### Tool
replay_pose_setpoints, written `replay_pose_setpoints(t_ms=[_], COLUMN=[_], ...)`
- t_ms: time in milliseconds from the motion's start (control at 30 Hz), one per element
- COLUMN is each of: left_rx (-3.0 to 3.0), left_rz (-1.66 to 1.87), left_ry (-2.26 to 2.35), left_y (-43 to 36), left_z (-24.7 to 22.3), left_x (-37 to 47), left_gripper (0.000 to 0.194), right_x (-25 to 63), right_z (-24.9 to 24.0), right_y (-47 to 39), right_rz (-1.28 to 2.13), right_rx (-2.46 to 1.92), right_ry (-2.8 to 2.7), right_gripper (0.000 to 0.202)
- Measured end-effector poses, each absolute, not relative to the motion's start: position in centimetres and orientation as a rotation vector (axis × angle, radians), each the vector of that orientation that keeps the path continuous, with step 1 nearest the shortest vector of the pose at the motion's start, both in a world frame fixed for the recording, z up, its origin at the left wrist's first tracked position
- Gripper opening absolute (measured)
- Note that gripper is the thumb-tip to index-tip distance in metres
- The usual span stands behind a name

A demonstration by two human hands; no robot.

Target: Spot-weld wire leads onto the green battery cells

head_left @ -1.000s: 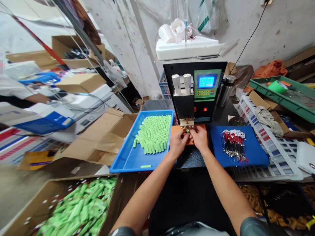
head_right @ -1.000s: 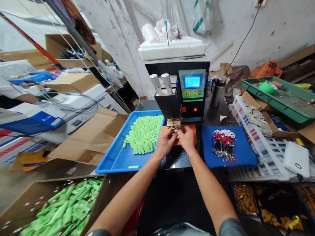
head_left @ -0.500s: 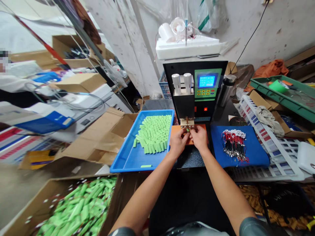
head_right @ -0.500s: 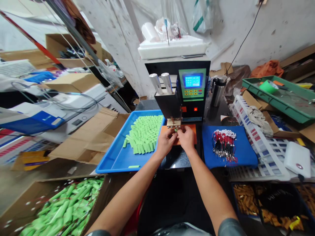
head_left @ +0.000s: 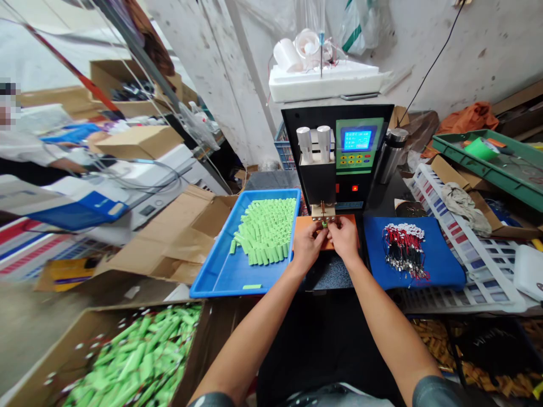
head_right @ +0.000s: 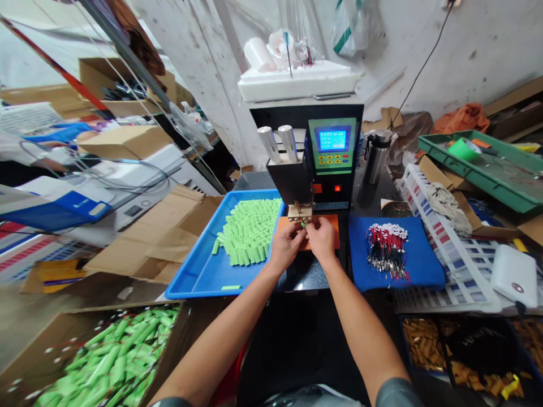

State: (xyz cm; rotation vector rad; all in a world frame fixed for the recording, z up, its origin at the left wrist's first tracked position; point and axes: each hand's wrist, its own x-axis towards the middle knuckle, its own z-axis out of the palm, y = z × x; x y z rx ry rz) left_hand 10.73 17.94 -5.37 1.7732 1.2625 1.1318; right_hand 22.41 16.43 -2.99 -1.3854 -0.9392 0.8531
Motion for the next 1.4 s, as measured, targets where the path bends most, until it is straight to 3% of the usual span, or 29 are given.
replay_pose_setpoints(t_ms=[1400], left_rx=[1.755], left_rz=[1.11], left_ry=[1.3], left_y=[17.81], left_z=[-4.97], left_x=[10.69], left_gripper=[0.027], right_x=[22.43], right_z=[-3.66], right_y=[16.56], right_rz=[0.833], right_rx=[-1.371], right_ry=[-0.975], right_gripper=[0.022])
